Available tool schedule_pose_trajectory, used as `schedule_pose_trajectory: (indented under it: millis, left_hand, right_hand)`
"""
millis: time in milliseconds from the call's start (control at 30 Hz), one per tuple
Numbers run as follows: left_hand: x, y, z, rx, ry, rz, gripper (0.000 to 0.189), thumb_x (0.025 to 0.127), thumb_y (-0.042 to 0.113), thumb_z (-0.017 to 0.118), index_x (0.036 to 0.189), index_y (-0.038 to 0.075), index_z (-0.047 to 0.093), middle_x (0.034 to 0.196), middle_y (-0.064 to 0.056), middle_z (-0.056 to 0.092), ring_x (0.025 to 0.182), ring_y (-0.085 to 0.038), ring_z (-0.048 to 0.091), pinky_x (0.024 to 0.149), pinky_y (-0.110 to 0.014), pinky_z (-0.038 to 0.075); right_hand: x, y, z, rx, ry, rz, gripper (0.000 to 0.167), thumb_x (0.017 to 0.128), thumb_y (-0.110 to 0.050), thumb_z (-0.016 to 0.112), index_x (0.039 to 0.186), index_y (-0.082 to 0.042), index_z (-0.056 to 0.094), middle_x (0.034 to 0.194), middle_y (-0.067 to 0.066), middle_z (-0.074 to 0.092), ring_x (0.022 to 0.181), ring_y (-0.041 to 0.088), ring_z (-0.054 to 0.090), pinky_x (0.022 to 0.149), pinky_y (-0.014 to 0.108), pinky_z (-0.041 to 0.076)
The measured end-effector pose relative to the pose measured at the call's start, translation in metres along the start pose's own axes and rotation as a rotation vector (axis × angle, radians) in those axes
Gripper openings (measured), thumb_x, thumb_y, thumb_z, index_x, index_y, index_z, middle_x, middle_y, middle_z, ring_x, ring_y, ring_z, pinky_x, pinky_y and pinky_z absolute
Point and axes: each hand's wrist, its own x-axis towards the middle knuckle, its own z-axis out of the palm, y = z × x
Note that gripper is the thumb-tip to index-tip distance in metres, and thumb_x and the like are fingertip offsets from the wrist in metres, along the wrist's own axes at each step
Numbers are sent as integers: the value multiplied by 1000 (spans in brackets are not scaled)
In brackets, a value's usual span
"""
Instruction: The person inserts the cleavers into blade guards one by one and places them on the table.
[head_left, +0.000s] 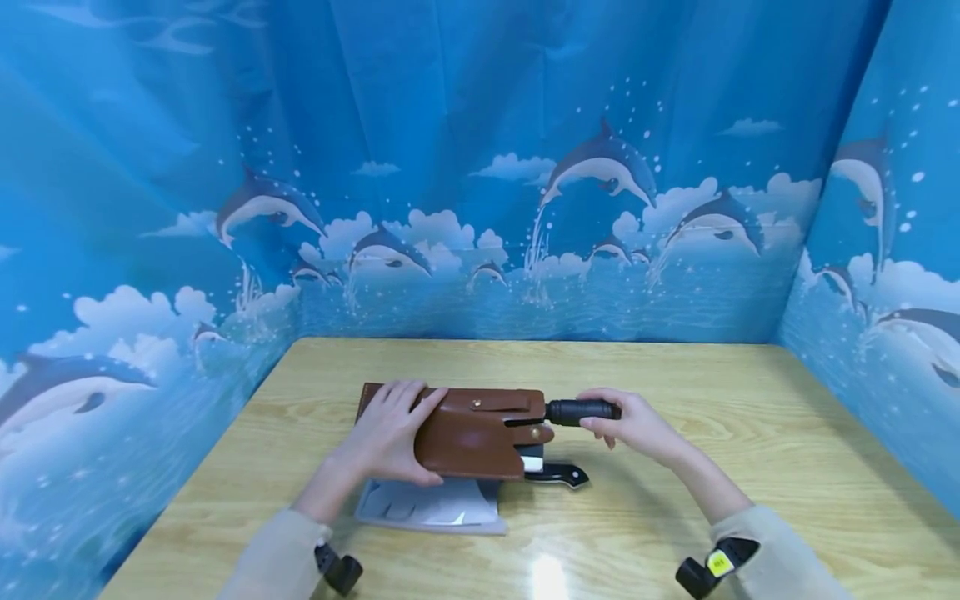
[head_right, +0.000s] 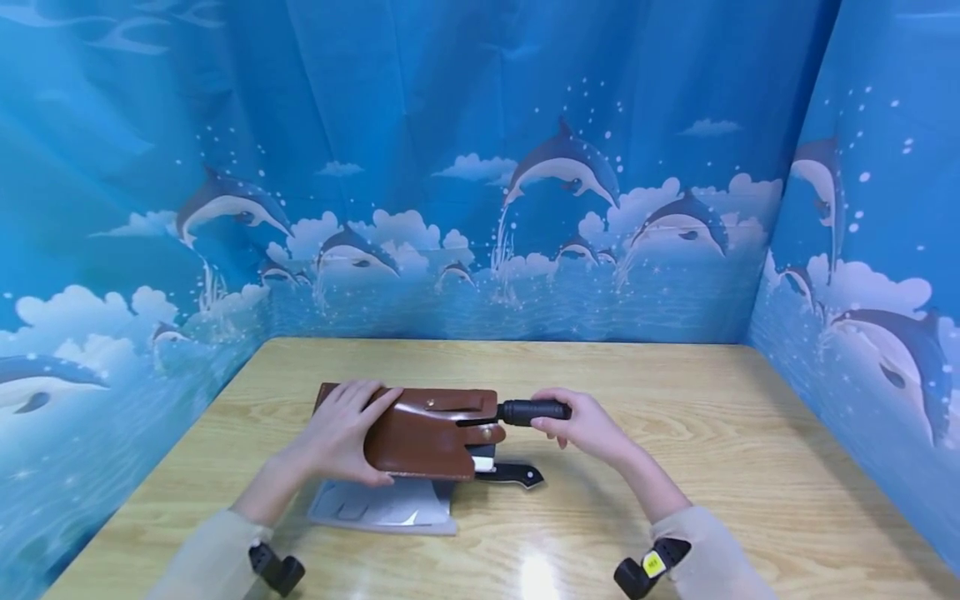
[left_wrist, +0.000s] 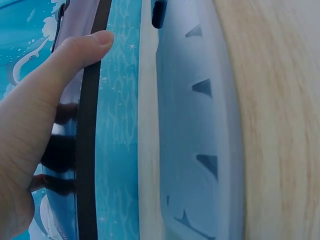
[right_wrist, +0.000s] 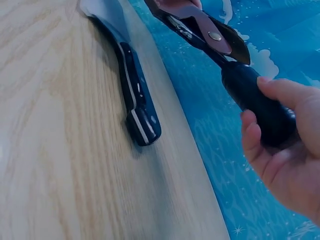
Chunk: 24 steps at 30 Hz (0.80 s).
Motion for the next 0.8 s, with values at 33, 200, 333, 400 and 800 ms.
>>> schedule_pose_trajectory:
  millis: [33, 200, 333, 400, 800]
  left_hand:
    - [0, -1, -1, 3, 9, 0, 116, 50, 73, 71, 142, 14, 36, 131, -17, 45, 119, -34, 41, 100, -53, 30]
    - [-1, -3, -3, -2, 6, -5, 115, 50, 72, 72, 143, 13, 36, 132, -19, 44, 121, -35, 40, 101, -53, 29]
    - [-2, -4, -2, -11, -21, -14, 116, 52, 72, 71, 144, 12, 33, 134, -20, 41, 123, -36, 38, 103, -53, 26]
    - [-2, -4, -1, -15, -19, -20, 116, 52, 70, 72, 144, 12, 33, 135, -21, 41, 123, -37, 38, 103, -53, 26]
    - [-1, 1, -2, -16, -70, 11, 117, 52, 69, 73, 144, 9, 32, 134, -23, 39, 124, -39, 36, 104, -53, 26]
  right_hand:
    - [0, -1, -1, 3, 7, 8, 48, 88, -21, 63, 126, 4, 48, 77, 17, 58, 61, 27, 54, 55, 38, 49]
    - [0, -3, 1, 30, 51, 2, 47, 88, -20, 64, 125, 5, 50, 85, 16, 60, 68, 29, 57, 61, 38, 50]
    - [1, -1, 6, 68, 91, -19, 45, 88, -17, 64, 124, 5, 51, 95, 17, 61, 74, 36, 58, 65, 40, 53]
    - [2, 0, 8, 79, 105, -19, 44, 87, -17, 65, 123, 4, 52, 96, 18, 60, 74, 36, 58, 66, 43, 52]
    - [10, 2, 16, 97, 117, -27, 43, 87, -18, 66, 122, 4, 53, 93, 17, 61, 70, 27, 59, 66, 44, 52]
